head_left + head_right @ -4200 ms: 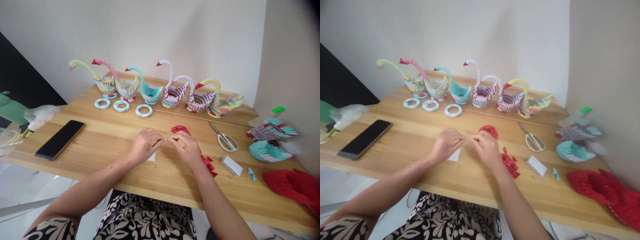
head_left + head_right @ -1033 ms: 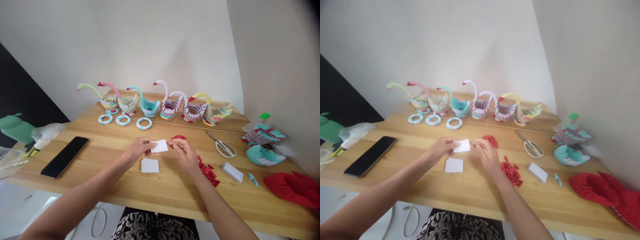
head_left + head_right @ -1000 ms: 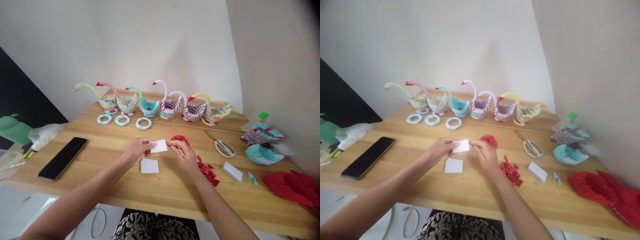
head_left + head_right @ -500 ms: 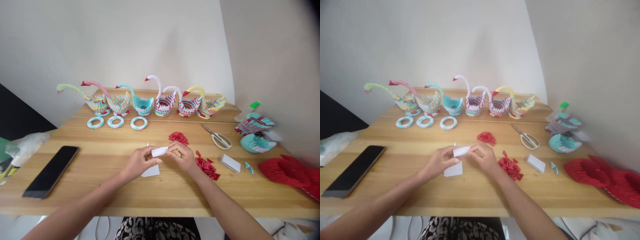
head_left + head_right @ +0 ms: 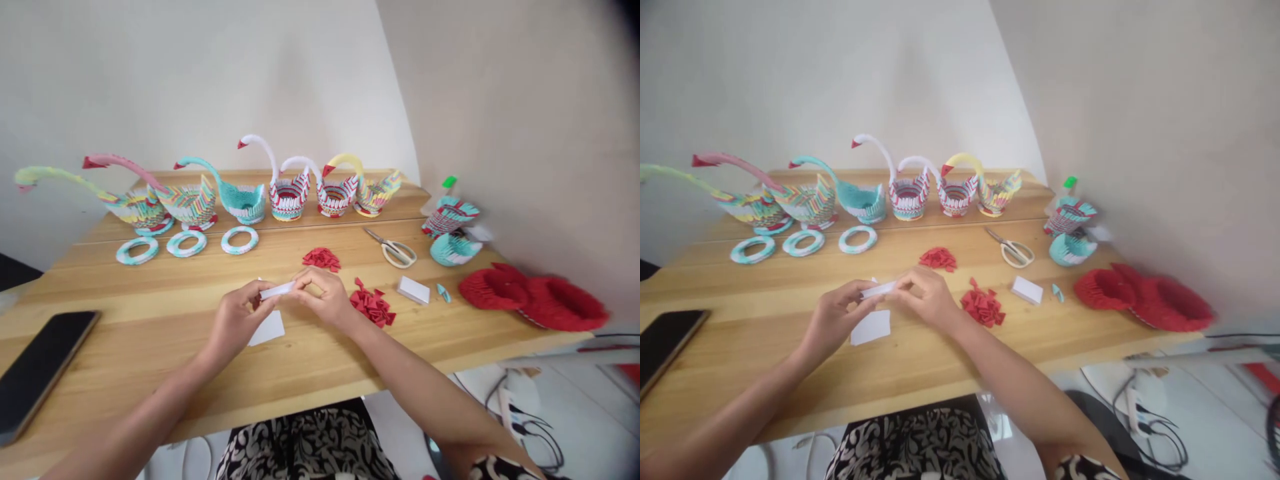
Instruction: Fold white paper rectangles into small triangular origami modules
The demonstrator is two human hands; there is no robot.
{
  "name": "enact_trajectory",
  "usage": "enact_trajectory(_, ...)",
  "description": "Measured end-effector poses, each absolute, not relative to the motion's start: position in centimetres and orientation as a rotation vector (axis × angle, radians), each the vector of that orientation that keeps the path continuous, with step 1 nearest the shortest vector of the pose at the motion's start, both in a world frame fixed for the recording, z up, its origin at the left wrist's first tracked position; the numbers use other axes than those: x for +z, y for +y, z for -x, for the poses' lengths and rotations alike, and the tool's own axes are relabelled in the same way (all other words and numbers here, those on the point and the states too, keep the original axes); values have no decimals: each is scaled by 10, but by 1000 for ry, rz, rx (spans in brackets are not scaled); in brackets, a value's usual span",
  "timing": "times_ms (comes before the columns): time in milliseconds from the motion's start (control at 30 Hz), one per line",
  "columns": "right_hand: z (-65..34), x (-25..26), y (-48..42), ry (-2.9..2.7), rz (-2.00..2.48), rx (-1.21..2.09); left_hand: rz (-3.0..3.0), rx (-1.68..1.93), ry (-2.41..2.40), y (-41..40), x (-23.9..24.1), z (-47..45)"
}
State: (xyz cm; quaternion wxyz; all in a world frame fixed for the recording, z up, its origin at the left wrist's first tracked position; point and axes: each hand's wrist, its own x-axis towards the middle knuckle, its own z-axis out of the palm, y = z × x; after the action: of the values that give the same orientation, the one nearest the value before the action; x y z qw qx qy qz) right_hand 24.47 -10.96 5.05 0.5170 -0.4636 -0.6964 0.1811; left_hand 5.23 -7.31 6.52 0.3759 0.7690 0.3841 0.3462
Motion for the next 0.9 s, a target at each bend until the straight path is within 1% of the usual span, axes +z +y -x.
enact_trajectory(200,-245,53,-112,-1571,1151,442,-1848,898,1034,-78,69,-65)
enact_trajectory(333,-246,53,-111,-1564,1125,416,-1802,949,988,-81,67,-68)
enact_trajectory(600,-245,39,-111,-1473,1194,464,-1781,949,974,-81,64,-63)
enact_trajectory(900,-244,44,-111,-1593,1191,407,-1760,923,938,-79,62,-59)
